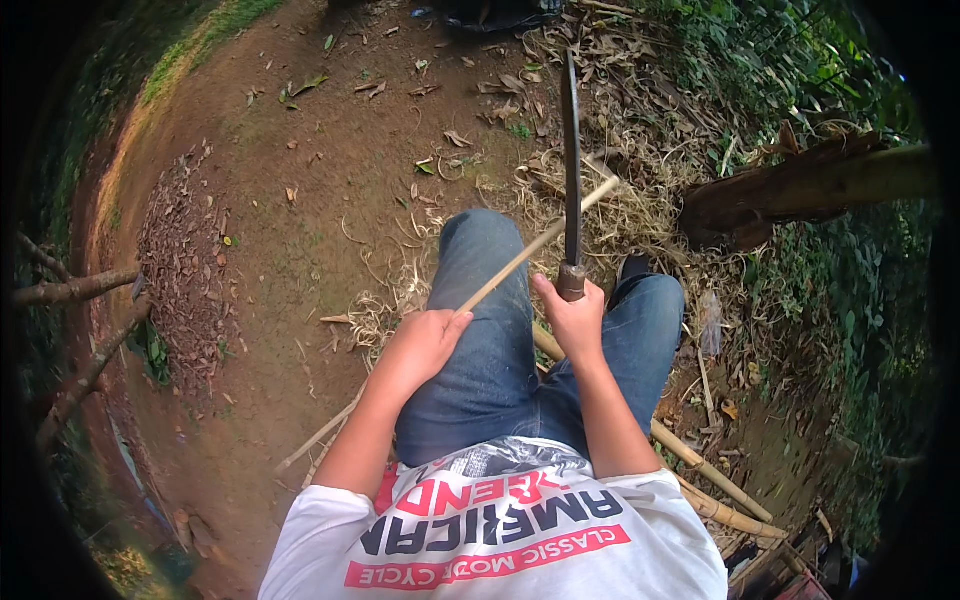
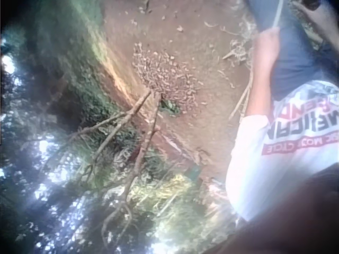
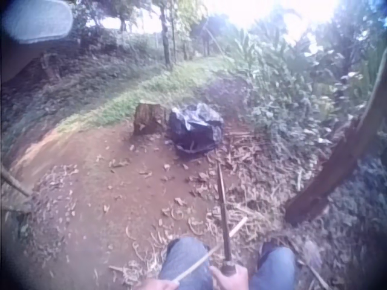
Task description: The person uses a large knife to peel shavings from a thin wooden stick while sitting outdoors.
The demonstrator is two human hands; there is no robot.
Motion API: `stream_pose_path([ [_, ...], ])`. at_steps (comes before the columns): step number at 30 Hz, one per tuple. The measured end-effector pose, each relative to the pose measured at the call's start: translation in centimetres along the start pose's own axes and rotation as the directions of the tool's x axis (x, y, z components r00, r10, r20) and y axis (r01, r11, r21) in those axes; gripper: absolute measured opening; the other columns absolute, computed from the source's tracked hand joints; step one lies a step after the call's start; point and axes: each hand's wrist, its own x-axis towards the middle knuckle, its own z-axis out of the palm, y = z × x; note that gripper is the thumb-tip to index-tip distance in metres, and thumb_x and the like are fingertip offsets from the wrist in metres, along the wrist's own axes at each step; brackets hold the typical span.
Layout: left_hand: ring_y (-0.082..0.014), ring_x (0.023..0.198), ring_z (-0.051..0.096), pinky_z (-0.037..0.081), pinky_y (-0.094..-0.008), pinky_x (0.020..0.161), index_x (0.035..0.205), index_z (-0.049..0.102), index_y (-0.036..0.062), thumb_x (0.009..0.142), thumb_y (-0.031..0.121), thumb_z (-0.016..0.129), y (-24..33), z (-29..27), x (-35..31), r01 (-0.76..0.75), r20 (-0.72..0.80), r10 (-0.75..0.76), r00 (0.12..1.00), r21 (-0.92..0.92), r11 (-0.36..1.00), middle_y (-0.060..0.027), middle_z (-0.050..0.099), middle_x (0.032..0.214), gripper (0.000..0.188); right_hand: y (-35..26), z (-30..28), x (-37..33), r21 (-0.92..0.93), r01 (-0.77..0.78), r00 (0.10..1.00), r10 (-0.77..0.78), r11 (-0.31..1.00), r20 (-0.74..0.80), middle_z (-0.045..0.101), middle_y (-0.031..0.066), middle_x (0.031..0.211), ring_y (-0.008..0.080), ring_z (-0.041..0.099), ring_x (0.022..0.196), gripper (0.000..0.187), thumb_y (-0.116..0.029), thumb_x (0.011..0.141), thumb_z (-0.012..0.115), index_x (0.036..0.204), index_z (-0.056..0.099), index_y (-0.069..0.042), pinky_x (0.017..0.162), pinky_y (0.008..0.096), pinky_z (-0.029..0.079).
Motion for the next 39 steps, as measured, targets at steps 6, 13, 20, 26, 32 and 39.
stream_pose_path([
  [6,-0.0391,0.077,0.063,0.05,-0.0434,0.073,0.088,0.064,-0.0036,0.094,0.034,0.057,2.8,-1.0,-0.6,0.009,0.144,-0.042,0.989,0.22,0.976,-0.0211,0.064,0.078,0.038,-2.7,1.4,0.3,0.415,-0.031,0.998,0.009,0.909,0.056,0.068,0.0093,0.074,0.0135,0.062,0.06,0.017,-0.008,0.082,0.073,0.075,0.061,0.0,0.058,0.026,0.051],
  [13,-0.034,0.1,0.061,0.047,-0.0439,0.09,0.11,0.06,-0.0048,0.092,0.014,0.057,12.8,-6.0,-8.1,-0.479,0.207,0.783,0.587,-0.691,0.542,-0.0178,0.062,0.108,0.026,-1.3,-1.7,0.8,0.39,0.038,0.995,0.002,0.92,-0.102,0.069,0.0139,0.08,0.0151,0.062,0.063,0.013,-0.003,0.081,0.071,0.083,0.06,0.002,0.058,0.0274,0.052],
  [20,-0.0319,0.094,0.059,0.043,-0.0447,0.09,0.095,0.062,-0.0024,0.095,0.011,0.043,20.4,0.7,-12.9,-0.053,0.068,0.98,-0.185,-0.997,0.06,-0.0154,0.061,0.093,0.023,-0.6,-2.6,0.1,0.464,0.04,0.988,0.033,0.885,-0.15,0.066,0.0118,0.078,0.0156,0.062,0.063,0.01,-0.002,0.082,0.069,0.086,0.061,0.004,0.057,0.0263,0.051],
  [26,-0.0332,0.095,0.058,0.042,-0.0481,0.092,0.089,0.061,-0.0029,0.097,0.011,0.039,17.8,-1.3,-11.6,-0.221,0.183,0.891,-0.414,-0.971,0.097,-0.0179,0.059,0.088,0.027,-0.4,-4.4,-0.8,0.5,0.096,0.981,0.003,0.861,-0.194,0.066,0.0122,0.079,0.0164,0.062,0.061,0.011,-0.002,0.083,0.069,0.087,0.06,0.003,0.056,0.028,0.052],
  [32,-0.029,0.099,0.063,0.038,-0.0459,0.095,0.1,0.067,-0.0021,0.079,0.005,0.053,9.6,-5.2,-10.9,-0.166,-0.114,0.967,0.226,-0.983,-0.077,-0.0146,0.067,0.105,0.026,-0.4,-6.1,-0.5,0.541,0.09,0.976,0.035,0.836,-0.217,0.066,0.0122,0.079,0.0153,0.061,0.06,0.011,-0.003,0.084,0.069,0.088,0.06,0.003,0.055,0.0268,0.051],
  [39,-0.036,0.122,0.048,0.029,-0.06,0.104,0.124,0.055,0.0106,0.089,0.039,0.056,18.3,1.9,-15.2,-0.015,0.114,0.983,-0.143,-0.993,0.113,-0.0194,0.059,0.121,0.045,0.9,-7.6,-0.3,0.537,0.089,0.967,0.056,0.839,-0.248,0.066,0.0119,0.079,0.0162,0.062,0.062,0.012,-0.002,0.084,0.068,0.091,0.06,0.003,0.055,0.0261,0.051],
])
